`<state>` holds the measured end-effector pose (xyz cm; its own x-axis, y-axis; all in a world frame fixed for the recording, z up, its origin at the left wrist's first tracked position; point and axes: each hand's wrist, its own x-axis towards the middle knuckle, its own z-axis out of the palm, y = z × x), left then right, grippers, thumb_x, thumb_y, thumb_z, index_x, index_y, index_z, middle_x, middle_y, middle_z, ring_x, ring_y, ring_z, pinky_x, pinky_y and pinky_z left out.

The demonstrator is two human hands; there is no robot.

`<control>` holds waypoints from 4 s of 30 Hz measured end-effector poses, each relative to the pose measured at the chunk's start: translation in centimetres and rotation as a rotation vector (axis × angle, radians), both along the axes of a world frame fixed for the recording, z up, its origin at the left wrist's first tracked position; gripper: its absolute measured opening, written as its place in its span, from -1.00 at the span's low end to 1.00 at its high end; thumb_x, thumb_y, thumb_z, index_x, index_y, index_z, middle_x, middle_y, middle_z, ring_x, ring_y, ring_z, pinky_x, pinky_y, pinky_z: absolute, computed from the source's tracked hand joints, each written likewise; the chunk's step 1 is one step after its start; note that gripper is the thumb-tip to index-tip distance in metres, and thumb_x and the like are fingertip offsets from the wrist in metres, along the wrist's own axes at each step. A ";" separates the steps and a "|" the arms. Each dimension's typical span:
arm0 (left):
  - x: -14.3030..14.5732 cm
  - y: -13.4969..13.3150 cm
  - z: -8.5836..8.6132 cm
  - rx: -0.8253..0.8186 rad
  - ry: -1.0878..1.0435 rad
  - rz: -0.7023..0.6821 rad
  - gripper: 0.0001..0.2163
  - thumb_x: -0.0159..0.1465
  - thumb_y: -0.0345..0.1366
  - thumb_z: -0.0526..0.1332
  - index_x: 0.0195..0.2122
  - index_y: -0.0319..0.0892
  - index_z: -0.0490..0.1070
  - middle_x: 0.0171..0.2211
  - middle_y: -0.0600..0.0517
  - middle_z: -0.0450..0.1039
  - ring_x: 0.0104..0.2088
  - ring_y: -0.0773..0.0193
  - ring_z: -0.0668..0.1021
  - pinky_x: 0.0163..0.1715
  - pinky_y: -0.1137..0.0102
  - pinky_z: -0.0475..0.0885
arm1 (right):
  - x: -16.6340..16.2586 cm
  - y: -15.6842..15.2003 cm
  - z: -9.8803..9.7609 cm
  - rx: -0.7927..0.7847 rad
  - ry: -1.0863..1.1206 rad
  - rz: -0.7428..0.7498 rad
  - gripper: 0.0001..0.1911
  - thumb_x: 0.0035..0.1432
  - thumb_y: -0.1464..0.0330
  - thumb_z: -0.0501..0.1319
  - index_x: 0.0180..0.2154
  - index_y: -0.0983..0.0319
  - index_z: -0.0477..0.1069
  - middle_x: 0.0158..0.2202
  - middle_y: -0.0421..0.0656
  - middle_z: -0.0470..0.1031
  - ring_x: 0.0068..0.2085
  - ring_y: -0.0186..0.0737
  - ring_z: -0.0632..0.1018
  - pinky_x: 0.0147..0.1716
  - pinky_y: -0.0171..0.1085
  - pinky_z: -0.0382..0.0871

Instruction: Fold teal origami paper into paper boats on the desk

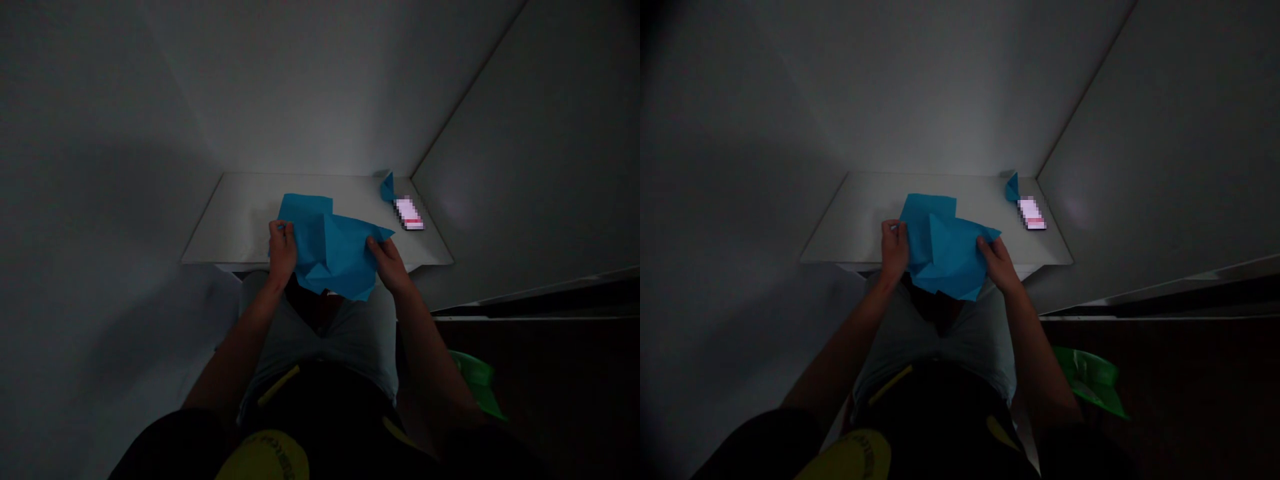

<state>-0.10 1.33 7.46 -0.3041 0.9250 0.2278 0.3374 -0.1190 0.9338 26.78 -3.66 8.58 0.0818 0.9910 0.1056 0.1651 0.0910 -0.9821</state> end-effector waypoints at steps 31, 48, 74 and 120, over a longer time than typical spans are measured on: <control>-9.1 1.2 -2.8 -0.243 -0.129 0.340 -0.88 0.49 -0.21 0.20 -0.07 -0.11 0.31 -0.20 -0.02 0.51 -0.20 0.20 0.62 -0.17 0.33 0.56 | 0.5 7.1 -2.6 -0.101 -0.115 0.049 -0.38 0.12 -0.26 0.35 -0.29 0.17 0.45 -0.45 -0.24 0.42 -0.41 -0.25 0.46 -0.43 -0.28 0.42; -3.3 -2.4 -7.3 -0.175 -0.404 0.073 -0.69 0.40 -0.27 0.25 0.11 -0.05 0.22 0.20 -0.14 0.36 -0.22 0.28 0.66 -0.56 0.49 0.59 | -4.5 14.7 -9.1 -0.119 -0.009 0.106 0.12 -0.04 -0.19 0.48 0.41 0.02 0.08 0.33 0.14 0.39 0.05 0.07 0.64 0.05 0.12 0.64; 0.8 3.0 -5.2 0.086 0.460 -0.296 -0.54 0.29 -0.03 0.43 0.18 -0.04 0.54 0.38 -0.19 0.39 0.49 -0.27 0.24 0.51 -0.17 0.06 | -1.0 8.0 -5.2 0.153 -0.678 0.431 -0.70 0.46 0.15 0.27 0.11 0.11 0.53 0.05 -0.08 0.54 -0.32 -0.24 0.54 -0.09 -0.13 0.52; 1.1 5.1 -6.7 0.068 0.033 -0.220 -0.45 0.36 -0.12 0.34 0.33 -0.12 0.30 0.07 -0.13 0.56 -0.10 0.18 0.64 -0.02 0.28 0.54 | -2.6 8.7 -8.1 0.332 -0.405 0.144 -0.85 0.37 0.35 0.23 -0.07 0.12 0.54 0.04 0.00 0.49 0.10 -0.01 0.54 0.07 -0.01 0.56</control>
